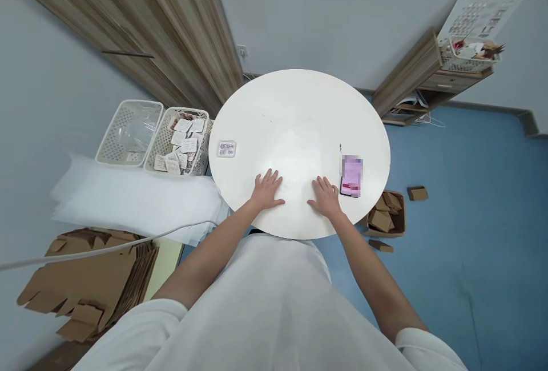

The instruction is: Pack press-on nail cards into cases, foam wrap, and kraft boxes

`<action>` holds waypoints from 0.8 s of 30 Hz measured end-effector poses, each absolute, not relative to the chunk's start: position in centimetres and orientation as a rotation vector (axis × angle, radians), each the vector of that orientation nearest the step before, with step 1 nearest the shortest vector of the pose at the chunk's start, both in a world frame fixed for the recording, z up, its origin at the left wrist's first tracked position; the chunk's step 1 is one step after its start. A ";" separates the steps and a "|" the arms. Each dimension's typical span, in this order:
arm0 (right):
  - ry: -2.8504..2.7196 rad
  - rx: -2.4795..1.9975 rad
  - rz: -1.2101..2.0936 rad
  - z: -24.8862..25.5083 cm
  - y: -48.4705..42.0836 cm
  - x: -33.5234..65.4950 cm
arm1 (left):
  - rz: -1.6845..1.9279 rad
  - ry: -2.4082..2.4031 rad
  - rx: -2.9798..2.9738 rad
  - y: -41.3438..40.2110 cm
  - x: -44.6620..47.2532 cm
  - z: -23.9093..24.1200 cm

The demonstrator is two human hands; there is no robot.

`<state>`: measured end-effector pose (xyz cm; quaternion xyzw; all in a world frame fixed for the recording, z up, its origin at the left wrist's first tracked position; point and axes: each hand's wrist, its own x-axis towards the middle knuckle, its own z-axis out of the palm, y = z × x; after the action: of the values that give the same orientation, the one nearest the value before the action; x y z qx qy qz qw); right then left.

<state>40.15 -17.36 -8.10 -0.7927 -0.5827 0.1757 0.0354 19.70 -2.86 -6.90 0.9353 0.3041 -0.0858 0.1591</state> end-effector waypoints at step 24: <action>-1.560 -2.566 0.544 -6.7 -16.1 36.0 | -0.417 0.744 2.701 -0.4 18.4 -6.6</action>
<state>35.99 -16.09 -6.74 -0.8399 -0.5106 0.1782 0.0450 18.39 -0.42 -6.63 0.9422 0.2596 -0.1453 0.1539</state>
